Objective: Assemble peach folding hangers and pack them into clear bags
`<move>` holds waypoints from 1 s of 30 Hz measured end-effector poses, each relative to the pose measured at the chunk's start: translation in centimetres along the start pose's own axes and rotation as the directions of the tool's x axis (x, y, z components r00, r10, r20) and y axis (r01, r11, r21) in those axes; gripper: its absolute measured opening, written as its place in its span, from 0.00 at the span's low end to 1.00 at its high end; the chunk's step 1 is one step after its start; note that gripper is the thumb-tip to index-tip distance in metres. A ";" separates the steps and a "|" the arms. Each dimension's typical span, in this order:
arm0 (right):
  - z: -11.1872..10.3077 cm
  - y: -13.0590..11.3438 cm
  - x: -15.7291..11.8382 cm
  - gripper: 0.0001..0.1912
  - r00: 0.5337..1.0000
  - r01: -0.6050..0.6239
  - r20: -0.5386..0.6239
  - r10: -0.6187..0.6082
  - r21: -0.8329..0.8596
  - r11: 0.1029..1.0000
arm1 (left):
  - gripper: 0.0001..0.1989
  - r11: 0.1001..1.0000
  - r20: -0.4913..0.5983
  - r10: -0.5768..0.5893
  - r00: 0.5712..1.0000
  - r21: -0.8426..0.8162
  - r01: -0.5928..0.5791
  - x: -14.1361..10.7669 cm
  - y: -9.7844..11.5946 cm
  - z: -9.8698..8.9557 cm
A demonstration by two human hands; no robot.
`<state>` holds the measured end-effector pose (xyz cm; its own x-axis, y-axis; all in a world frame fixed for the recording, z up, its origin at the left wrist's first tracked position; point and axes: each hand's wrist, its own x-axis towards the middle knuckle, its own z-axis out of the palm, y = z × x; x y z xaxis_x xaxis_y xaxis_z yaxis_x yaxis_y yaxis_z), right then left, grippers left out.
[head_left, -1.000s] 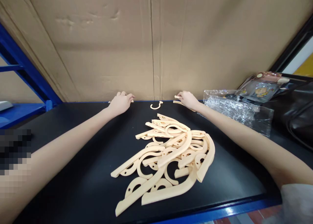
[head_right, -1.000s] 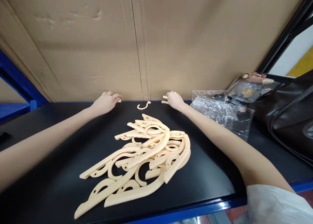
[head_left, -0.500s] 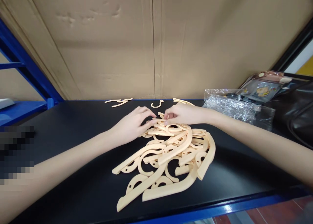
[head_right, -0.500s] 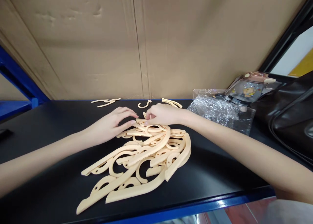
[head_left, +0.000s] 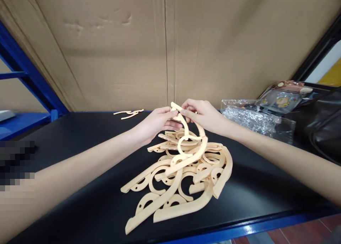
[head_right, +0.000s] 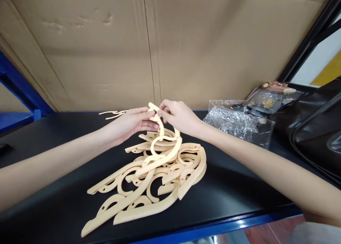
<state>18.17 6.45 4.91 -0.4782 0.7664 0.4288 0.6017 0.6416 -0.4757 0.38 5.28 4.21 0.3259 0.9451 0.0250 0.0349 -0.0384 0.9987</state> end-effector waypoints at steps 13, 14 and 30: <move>0.5 -0.2 1.5 0.15 0.990 0.131 0.070 -0.120 -0.754 0.643 | 0.15 0.919 -0.018 0.076 0.997 0.390 -0.063 1.1 2.2 0.6; 0.4 -0.1 1.8 0.14 0.991 0.130 0.064 -0.121 -0.730 0.671 | 0.15 0.903 -0.037 0.093 0.995 0.425 -0.069 1.1 2.1 0.7; -5.6 1.7 3.2 0.12 0.922 -0.216 -0.155 0.355 0.557 0.802 | 0.14 0.444 -0.245 0.096 0.965 0.878 0.179 4.7 -0.1 -14.7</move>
<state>21.25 9.84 9.72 -0.1279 0.9297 0.3454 0.2298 0.3666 -0.9016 -12.00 14.52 4.87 0.0859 0.9876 0.1312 0.9034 -0.1328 0.4078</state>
